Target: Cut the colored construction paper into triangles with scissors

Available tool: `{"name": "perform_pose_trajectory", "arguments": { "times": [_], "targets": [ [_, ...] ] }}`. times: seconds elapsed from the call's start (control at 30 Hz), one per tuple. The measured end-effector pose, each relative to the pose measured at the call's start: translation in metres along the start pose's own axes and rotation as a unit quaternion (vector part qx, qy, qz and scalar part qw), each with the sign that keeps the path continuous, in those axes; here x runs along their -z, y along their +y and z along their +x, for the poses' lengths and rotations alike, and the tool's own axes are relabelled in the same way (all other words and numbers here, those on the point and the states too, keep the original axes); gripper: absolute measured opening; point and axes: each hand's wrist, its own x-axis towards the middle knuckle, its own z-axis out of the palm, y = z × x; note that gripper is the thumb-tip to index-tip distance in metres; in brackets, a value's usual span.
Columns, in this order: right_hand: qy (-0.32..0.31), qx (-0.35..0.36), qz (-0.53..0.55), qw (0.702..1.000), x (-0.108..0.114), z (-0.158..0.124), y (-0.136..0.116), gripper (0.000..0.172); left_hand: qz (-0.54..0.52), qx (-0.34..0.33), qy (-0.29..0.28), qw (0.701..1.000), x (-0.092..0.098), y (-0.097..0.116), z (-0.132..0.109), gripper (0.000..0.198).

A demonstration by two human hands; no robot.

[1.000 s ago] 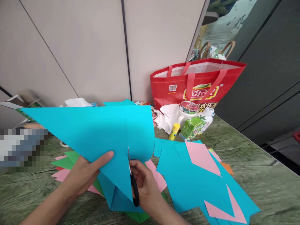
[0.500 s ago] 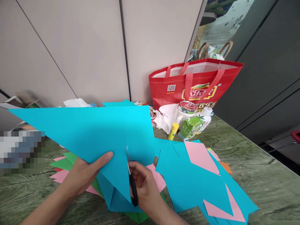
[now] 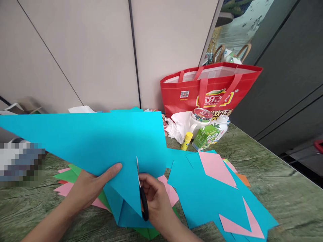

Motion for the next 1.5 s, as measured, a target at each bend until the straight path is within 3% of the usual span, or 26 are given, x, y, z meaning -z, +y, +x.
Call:
{"name": "perform_pose_trajectory", "arguments": {
  "times": [0.57, 0.97, 1.27, 1.5],
  "targets": [
    [0.024, -0.02, 0.007, 0.999, -0.001, 0.001, 0.001, 0.027, 0.0, 0.0, 0.005, 1.0, 0.0, 0.0, 0.0, 0.059],
    [0.019, -0.02, -0.021, 0.999, -0.001, 0.0, -0.002, 0.036, -0.007, 0.008, -0.01, 1.0, 0.002, 0.001, -0.001, 0.058],
    [0.005, -0.02, -0.03, 0.999, 0.0, -0.001, 0.003, 0.041, 0.001, 0.011, 0.009, 1.0, 0.001, 0.0, -0.002, 0.059],
    [0.032, 0.015, -0.024, 0.999, -0.002, 0.001, -0.001, 0.031, -0.125, 0.019, -0.038, 0.991, 0.011, 0.007, 0.005, 0.062]
  ]
}}
